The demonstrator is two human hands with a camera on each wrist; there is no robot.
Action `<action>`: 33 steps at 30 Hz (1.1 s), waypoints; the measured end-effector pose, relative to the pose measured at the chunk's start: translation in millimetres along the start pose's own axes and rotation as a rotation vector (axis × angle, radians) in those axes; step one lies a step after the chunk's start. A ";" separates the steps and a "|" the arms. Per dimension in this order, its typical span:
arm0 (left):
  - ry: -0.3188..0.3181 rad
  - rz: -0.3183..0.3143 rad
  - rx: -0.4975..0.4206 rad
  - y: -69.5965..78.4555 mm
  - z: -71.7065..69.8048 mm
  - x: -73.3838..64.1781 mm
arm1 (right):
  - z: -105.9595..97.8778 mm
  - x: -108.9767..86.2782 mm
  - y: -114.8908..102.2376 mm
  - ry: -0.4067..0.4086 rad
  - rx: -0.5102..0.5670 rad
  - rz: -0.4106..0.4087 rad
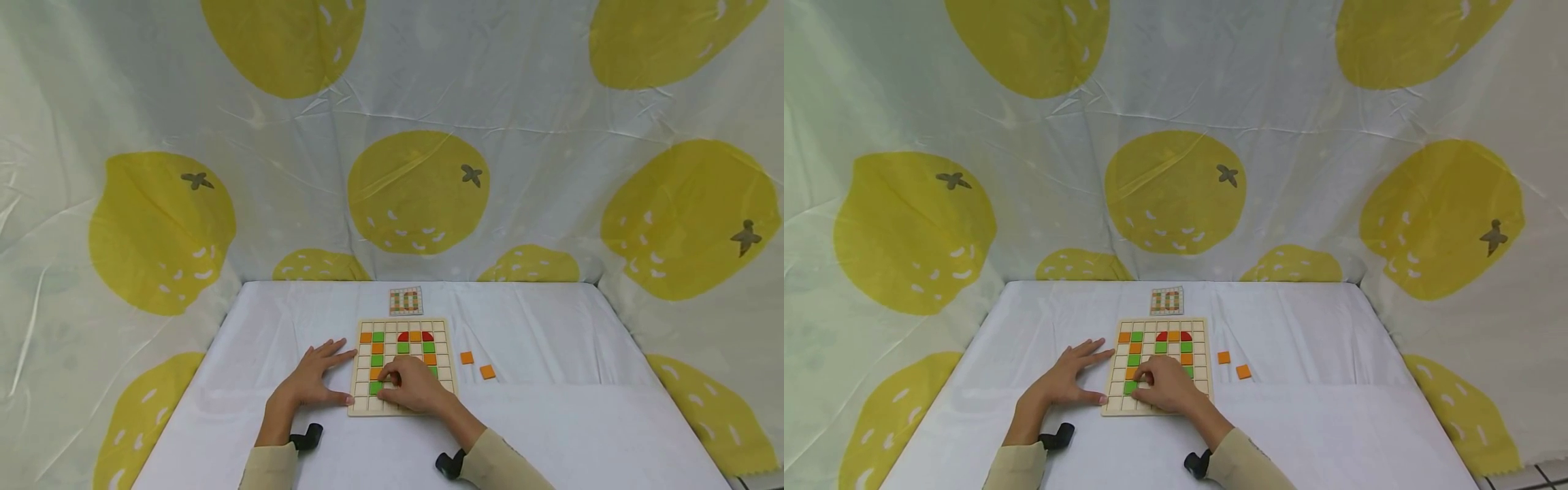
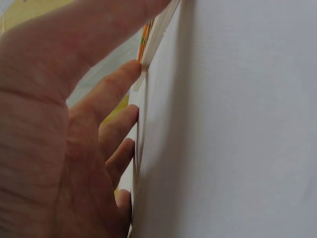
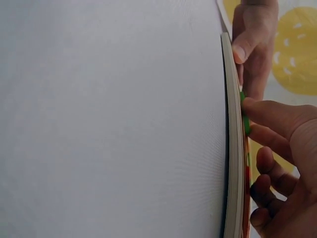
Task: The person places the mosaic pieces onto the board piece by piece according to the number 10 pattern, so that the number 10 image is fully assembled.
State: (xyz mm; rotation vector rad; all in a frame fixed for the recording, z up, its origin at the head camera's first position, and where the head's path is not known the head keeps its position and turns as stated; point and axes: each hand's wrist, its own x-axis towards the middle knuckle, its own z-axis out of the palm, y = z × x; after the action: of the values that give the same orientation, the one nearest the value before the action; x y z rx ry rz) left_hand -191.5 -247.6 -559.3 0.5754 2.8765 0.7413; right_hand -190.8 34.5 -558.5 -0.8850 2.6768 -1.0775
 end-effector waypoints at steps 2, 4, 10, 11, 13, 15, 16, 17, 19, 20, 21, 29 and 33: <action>0.008 0.014 -0.006 0.2 -1.1 -0.1 | 0.4 1.1 -1.0 0.002 0.007 0.009; 0.012 0.020 -0.009 0.0 -1.5 0.0 | 0.3 1.6 -2.3 0.003 0.011 0.018; 0.001 0.011 -0.008 0.2 -1.6 0.6 | -0.6 1.1 -3.0 0.004 0.029 0.028; -0.001 0.007 -0.010 0.4 -1.4 0.6 | -0.9 0.5 -2.3 0.005 0.036 0.026; -0.007 -0.002 -0.013 1.2 -1.3 0.2 | -2.1 -1.7 -0.1 0.003 0.058 0.031; -0.006 -0.005 -0.012 2.1 -1.2 -0.8 | -4.9 -4.6 1.3 0.000 0.082 0.045; -0.006 -0.009 -0.014 2.7 -1.3 -1.2 | -6.8 -6.3 2.1 0.000 0.095 0.052; -0.006 -0.011 -0.016 3.0 -1.3 -1.3 | -8.8 -7.8 3.2 0.002 0.103 0.059; -0.002 -0.010 -0.017 3.5 -1.3 -1.4 | -13.8 -10.9 5.4 0.011 0.120 0.070; -0.001 -0.012 -0.018 3.5 -1.1 -1.2 | -16.6 -12.2 7.0 0.017 0.126 0.072; -0.004 -0.018 -0.021 3.8 -1.0 -0.9 | -19.2 -13.7 9.3 0.026 0.129 0.070; -0.004 -0.016 -0.020 3.7 -0.9 -1.7 | -43.2 -30.0 35.0 0.066 0.110 0.115; 0.003 -0.011 -0.020 5.1 -1.3 -2.0 | -56.2 -40.5 48.6 0.100 0.081 0.132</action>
State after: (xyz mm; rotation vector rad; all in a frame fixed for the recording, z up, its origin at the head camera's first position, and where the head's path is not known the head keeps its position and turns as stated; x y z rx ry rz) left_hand -188.2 -244.9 -555.6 0.5557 2.8698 0.7686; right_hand -198.4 118.7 -553.5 -0.6472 2.7044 -1.2200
